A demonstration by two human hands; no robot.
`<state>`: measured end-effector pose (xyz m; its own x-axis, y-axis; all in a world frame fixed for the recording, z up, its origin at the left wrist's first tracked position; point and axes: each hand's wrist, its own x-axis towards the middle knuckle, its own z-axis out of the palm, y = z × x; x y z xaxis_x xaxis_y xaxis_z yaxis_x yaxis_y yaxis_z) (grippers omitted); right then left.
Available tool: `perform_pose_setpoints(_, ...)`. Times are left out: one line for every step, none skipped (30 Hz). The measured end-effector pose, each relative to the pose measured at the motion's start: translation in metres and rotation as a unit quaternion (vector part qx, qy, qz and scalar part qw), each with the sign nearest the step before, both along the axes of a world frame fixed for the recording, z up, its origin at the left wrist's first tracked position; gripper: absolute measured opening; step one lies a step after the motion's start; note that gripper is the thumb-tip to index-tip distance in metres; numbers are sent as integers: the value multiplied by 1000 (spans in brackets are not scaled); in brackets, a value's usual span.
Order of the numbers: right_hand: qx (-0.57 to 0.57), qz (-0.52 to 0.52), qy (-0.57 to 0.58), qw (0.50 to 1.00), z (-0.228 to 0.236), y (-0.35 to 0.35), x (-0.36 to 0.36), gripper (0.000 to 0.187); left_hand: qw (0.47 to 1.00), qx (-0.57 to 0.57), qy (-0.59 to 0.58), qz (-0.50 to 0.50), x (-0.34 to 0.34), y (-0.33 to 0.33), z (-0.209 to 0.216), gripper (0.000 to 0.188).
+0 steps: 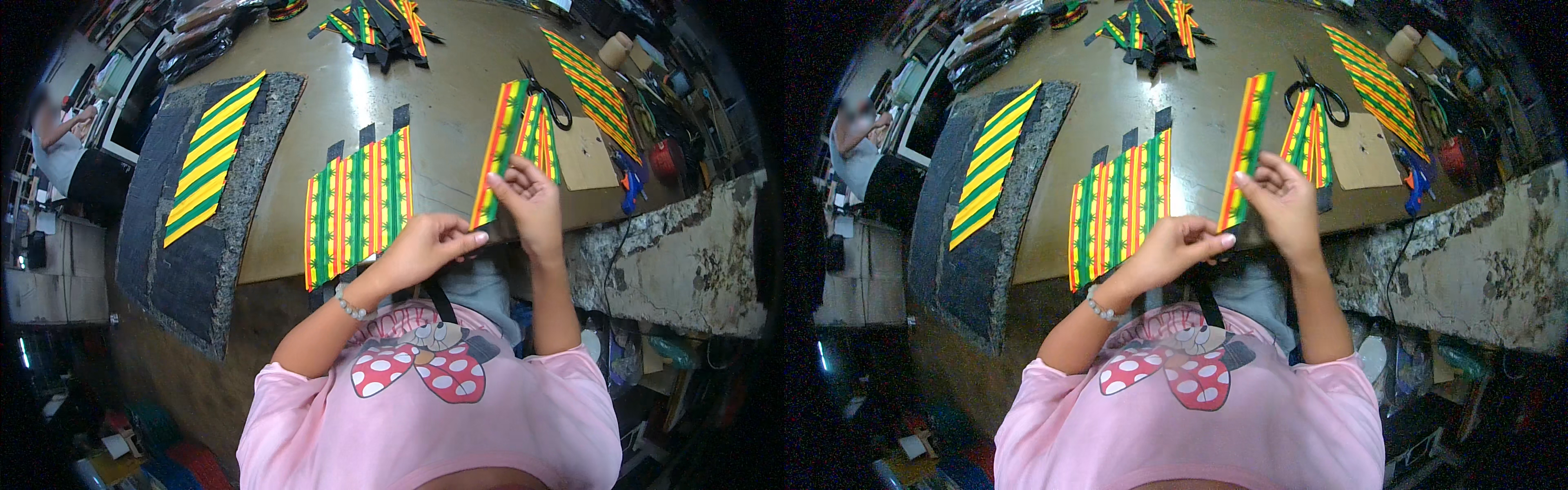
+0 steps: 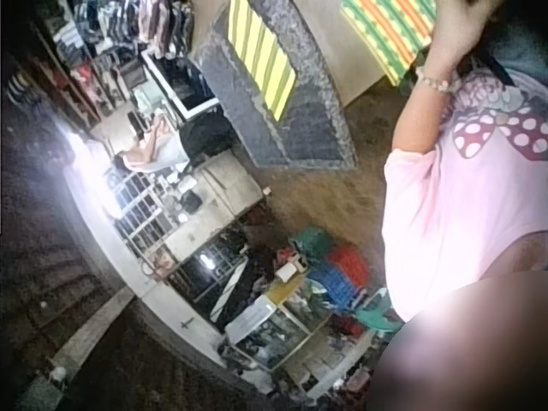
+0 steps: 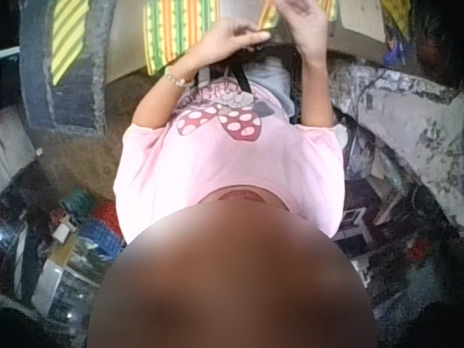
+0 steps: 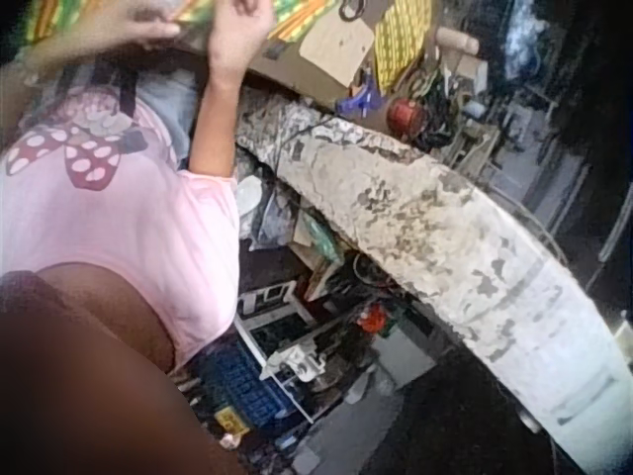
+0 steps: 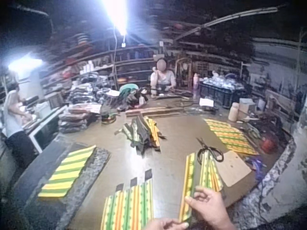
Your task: The person assembles reflective safety strips by hand, layering black, yellow, and green strips and pressing them together. They repeatedly pick up strips, align them, and smooth them flat on the table, then stack the finished units.
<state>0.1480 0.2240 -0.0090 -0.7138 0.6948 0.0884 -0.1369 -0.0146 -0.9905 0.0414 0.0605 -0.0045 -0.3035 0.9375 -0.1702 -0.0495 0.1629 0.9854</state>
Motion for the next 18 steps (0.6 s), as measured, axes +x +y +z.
perform_pose_setpoints(-7,-26,-14,1000,2,11,3,51,998,30,51,5,-3,-5,1,39)
perform_pose_setpoints(13,-43,-16,999,6,23,7,56,994,38,103,4,-7,-11,2,40)
perform_pose_setpoints(39,-71,-59,995,11,39,8,59,984,40,167,38,-18,-16,2,39)
perform_pose_setpoints(142,-108,-161,971,19,56,11,58,968,30,241,69,-32,-21,2,38)
perform_pose_setpoints(344,-198,-219,891,20,65,7,57,949,7,299,104,-49,-24,2,38)
perform_pose_setpoints(491,-291,-291,768,21,72,0,56,921,-22,362,143,-67,-26,0,37)
perform_pose_setpoints(494,-205,-236,811,20,76,-12,54,882,7,444,160,-84,-26,-2,36)
perform_pose_setpoints(437,-130,-242,857,17,75,-30,52,838,15,517,175,-98,-23,-6,35)
perform_pose_setpoints(443,-41,-188,876,7,63,-52,50,830,13,527,185,-107,-19,-11,36)
perform_pose_setpoints(451,25,-234,861,-2,51,-78,51,824,-2,534,190,-116,-15,-15,37)
perform_pose_setpoints(462,95,-260,843,-9,39,-102,51,814,1,547,196,-123,-11,-18,38)
perform_pose_setpoints(479,105,-304,817,-16,26,-122,54,809,-24,554,193,-127,-9,-22,40)
perform_pose_setpoints(508,79,-300,804,-23,13,-135,51,801,-32,566,192,-132,-5,-24,41)
perform_pose_setpoints(505,72,-304,805,-27,6,-146,43,786,-24,585,197,-137,-2,-27,43)
perform_pose_setpoints(468,74,-315,822,-28,3,-154,39,790,-46,579,197,-142,-1,-29,48)
perform_pose_setpoints(443,76,-293,844,-29,1,-159,35,826,-36,525,201,-148,0,-30,49)
perform_pose_setpoints(378,106,-246,886,-27,2,-160,30,856,-18,473,206,-155,-1,-32,50)
perform_pose_setpoints(253,144,-229,929,-25,3,-159,30,886,-14,414,209,-162,-1,-33,51)
